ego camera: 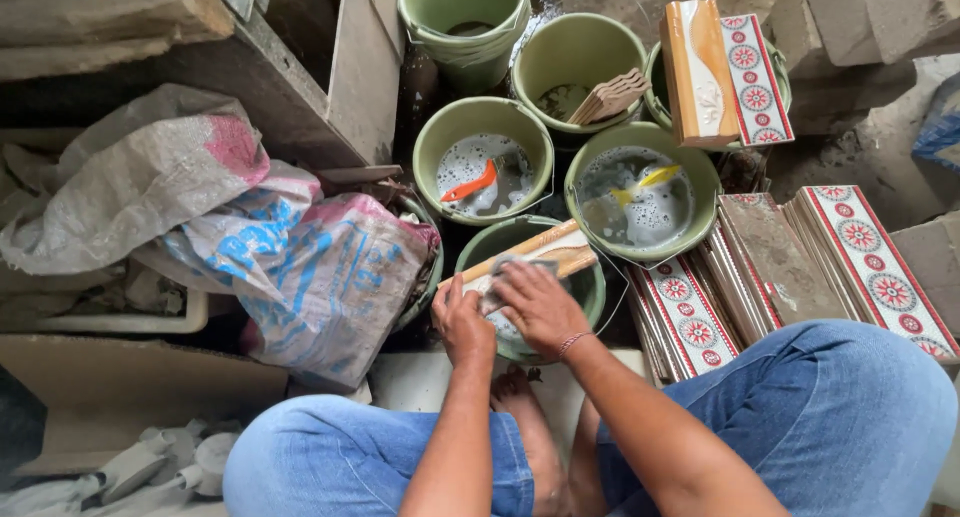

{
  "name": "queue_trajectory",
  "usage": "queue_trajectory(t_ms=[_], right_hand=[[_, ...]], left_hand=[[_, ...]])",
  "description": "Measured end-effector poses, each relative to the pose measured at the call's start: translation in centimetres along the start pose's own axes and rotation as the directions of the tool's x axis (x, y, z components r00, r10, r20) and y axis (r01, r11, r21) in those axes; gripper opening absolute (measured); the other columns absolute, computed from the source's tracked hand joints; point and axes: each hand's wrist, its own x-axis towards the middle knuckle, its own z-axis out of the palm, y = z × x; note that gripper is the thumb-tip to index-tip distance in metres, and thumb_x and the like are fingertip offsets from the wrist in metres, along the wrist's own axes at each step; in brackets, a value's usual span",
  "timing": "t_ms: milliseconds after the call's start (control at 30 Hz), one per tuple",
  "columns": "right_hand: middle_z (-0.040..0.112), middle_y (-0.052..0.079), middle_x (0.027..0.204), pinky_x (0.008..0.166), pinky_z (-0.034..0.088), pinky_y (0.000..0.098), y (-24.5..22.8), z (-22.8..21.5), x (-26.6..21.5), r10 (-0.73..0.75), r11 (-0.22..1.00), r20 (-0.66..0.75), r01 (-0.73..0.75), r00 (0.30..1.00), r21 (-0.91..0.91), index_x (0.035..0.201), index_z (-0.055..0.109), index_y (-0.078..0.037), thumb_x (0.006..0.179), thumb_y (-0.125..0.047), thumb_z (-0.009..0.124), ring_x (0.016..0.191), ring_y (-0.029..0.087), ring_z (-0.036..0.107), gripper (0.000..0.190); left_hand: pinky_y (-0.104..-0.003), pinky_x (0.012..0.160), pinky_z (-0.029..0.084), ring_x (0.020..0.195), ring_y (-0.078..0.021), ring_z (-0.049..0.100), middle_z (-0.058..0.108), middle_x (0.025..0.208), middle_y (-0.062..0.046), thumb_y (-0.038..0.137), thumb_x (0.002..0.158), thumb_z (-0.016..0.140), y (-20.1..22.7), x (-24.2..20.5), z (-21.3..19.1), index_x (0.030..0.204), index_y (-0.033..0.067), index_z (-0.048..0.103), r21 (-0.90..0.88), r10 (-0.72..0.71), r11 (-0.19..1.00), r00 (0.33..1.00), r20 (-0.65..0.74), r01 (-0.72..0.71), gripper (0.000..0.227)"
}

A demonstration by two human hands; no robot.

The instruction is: The person scrubs a rectangular ceramic tile with a small abrasive pad, repeatedly dipping it into soapy water and scrubbing both sides. The person handles the tile and pad by hand, working over several green buckets filled with soapy water.

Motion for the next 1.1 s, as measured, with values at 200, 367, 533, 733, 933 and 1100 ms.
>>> queue_trajectory(t_ms=[200, 367, 533, 733, 933, 1100], right_hand=[[0.053, 0.023, 0.142, 0.114, 0.035, 0.0575, 0.1, -1.2, 0.8, 0.213, 0.955, -0.236, -0.253, 0.948, -0.156, 0.142, 0.056, -0.012, 0.101, -0.048, 0.05, 0.135, 0.043, 0.048, 0.055], [0.056, 0.011, 0.145, 0.118, 0.033, 0.053, 1.9, 0.1, -1.0, 0.086, 0.994, -0.152, -0.094, 0.985, -0.049, 0.141, 0.059, -0.023, 0.102, -0.055, 0.044, 0.141, 0.034, 0.046, 0.052], [0.048, 0.012, 0.152, 0.12, 0.027, 0.0552, 1.7, -1.6, -0.4, 0.089, 0.991, -0.098, -0.098, 0.991, -0.091, 0.145, 0.053, -0.022, 0.096, -0.068, 0.045, 0.146, 0.036, 0.038, 0.067], [0.045, 0.022, 0.158, 0.123, 0.024, 0.0599, 2.4, -0.9, -0.4, 0.435, 0.889, -0.112, -0.446, 0.894, -0.106, 0.153, 0.049, -0.013, 0.097, -0.068, 0.048, 0.15, 0.045, 0.033, 0.079], [0.048, 0.021, 0.155, 0.122, 0.026, 0.0577, 2.2, -1.3, -0.3, 0.366, 0.916, -0.148, -0.384, 0.919, -0.115, 0.153, 0.05, -0.014, 0.099, -0.067, 0.045, 0.148, 0.042, 0.037, 0.076], [0.047, 0.016, 0.155, 0.121, 0.03, 0.055, 2.8, -1.2, 0.2, 0.126, 0.974, -0.045, -0.132, 0.991, -0.185, 0.149, 0.051, -0.022, 0.091, -0.075, 0.047, 0.148, 0.037, 0.039, 0.079]], left_hand=[[-0.048, 0.104, 0.044, 0.135, -0.0249, 0.048, 0.061, 0.146, 0.006, 0.011, 0.071, 0.08, -0.7, -0.5, 0.4, 0.088, 0.0157, 0.069, -0.041, -0.042, 0.998, 0.998, 0.054, 0.045, 0.021], [-0.048, 0.103, 0.044, 0.134, -0.0251, 0.048, 0.061, 0.146, 0.006, 0.011, 0.073, 0.079, -0.5, -0.5, 0.7, 0.087, 0.0161, 0.07, -0.042, -0.037, 0.998, 0.997, 0.062, 0.04, 0.017], [-0.049, 0.104, 0.043, 0.135, -0.0244, 0.047, 0.06, 0.147, 0.008, 0.013, 0.071, 0.08, -0.9, -0.3, 0.8, 0.088, 0.0167, 0.069, -0.017, -0.048, 0.999, 0.997, 0.056, 0.049, 0.02], [-0.049, 0.105, 0.042, 0.135, -0.0264, 0.046, 0.06, 0.148, 0.005, 0.012, 0.071, 0.081, 0.0, -0.3, 0.2, 0.089, 0.0153, 0.069, -0.052, -0.05, 0.997, 0.997, 0.057, 0.053, 0.022], [-0.049, 0.105, 0.041, 0.135, -0.0258, 0.046, 0.059, 0.148, 0.006, 0.014, 0.071, 0.082, -0.1, -0.2, 0.2, 0.089, 0.0164, 0.069, -0.038, -0.054, 0.998, 0.998, 0.044, 0.055, 0.023], [-0.049, 0.103, 0.044, 0.135, -0.0264, 0.047, 0.061, 0.146, 0.005, 0.013, 0.069, 0.083, 0.0, -0.2, -0.3, 0.087, 0.0154, 0.069, -0.049, -0.036, 0.998, 0.999, 0.04, 0.038, 0.023]])
